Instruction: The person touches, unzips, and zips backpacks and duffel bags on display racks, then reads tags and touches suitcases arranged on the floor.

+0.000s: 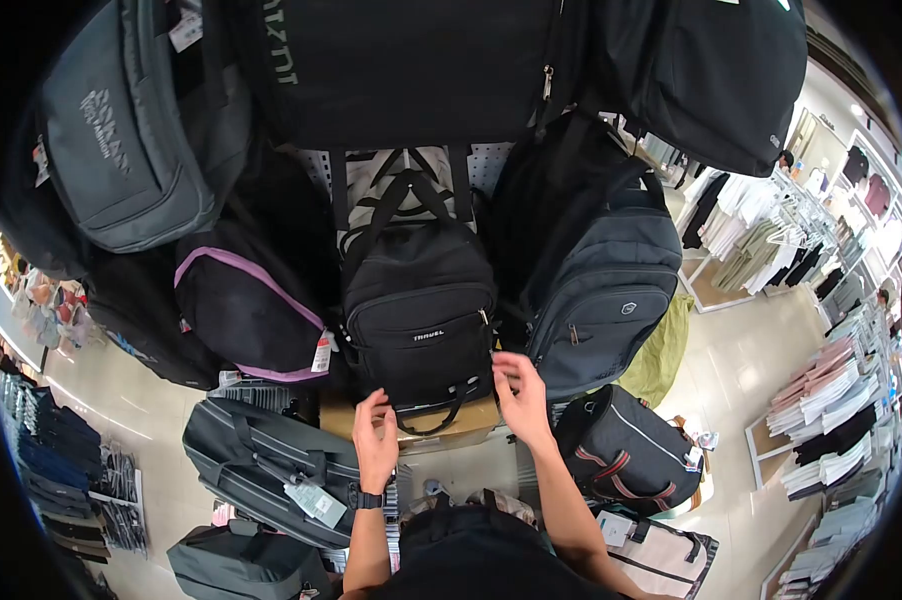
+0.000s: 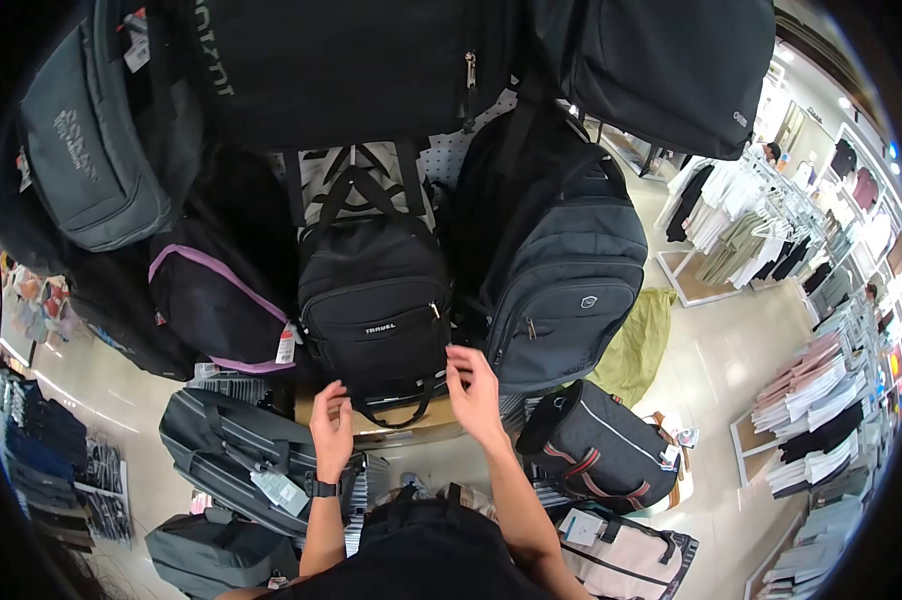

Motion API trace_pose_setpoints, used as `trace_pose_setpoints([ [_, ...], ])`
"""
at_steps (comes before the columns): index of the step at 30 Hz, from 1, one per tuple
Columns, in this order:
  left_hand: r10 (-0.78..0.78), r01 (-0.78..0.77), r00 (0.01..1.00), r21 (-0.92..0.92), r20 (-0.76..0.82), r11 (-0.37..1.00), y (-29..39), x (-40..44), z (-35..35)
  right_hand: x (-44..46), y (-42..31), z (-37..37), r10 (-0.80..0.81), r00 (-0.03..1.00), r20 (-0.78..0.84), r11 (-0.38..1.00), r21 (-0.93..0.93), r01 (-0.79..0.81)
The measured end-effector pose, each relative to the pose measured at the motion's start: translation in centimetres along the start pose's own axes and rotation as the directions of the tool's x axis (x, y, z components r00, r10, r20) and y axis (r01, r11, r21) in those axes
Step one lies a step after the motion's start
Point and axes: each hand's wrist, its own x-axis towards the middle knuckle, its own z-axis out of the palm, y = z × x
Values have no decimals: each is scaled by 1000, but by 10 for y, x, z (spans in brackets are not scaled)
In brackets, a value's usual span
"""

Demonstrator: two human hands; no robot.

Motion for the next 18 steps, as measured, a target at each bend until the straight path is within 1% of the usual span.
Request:
trace_pose_setpoints([
  [1, -2, 2, 1000, 3, 6, 1000, 9, 8, 2, 11, -13, 5, -100, 994, -47, 993, -69, 97],
  [2, 47, -47, 998, -2, -48, 999, 20, 17, 4, 20, -24, 10, -97, 994, -53, 993, -67, 94],
  [3, 99, -99, 990, -4, -102, 995, 26, 26, 7, 29, -34, 14, -163, 981, -102, 977, -155, 146],
  [4, 113, -121, 985, -53, -130, 991, 27, 33, 10, 35, -38, 16, -230, 963, -143, 950, -246, 191],
  [5, 115, -122, 985, -52, -128, 991, 32, 40, 13, 40, -38, 18, -230, 962, -146, 951, -244, 190],
  [7, 230, -223, 932, 57, -280, 973, 47, 54, 18, 48, -39, 22, -216, 962, -170, 941, -300, 158],
  [8, 203, -196, 935, 52, -290, 979, 51, 60, 19, 52, -36, 26, -218, 956, -198, 949, -274, 159],
  [9, 205, -196, 933, 59, -297, 979, 54, 65, 20, 55, -36, 28, -219, 957, -192, 950, -267, 164],
  [11, 247, -217, 915, 126, -318, 968, 59, 73, 19, 60, -38, 31, -195, 972, -128, 932, -333, 143],
  [12, 245, -214, 916, 129, -317, 968, 58, 75, 19, 62, -43, 36, -242, 959, -149, 917, -358, 176],
  [13, 247, -214, 913, 133, -326, 968, 59, 77, 18, 64, -48, 38, -247, 958, -142, 917, -353, 184],
  [15, 200, -182, 930, 86, -308, 979, 60, 79, 17, 65, -54, 43, -371, 920, -128, 872, -388, 298],
  [17, 203, -183, 927, 91, -314, 979, 60, 81, 16, 64, -55, 49, -367, 921, -130, 876, -381, 295],
  [18, 182, -182, 927, 30, -329, 983, 60, 82, 16, 64, -55, 53, -375, 917, -138, 886, -346, 310],
])
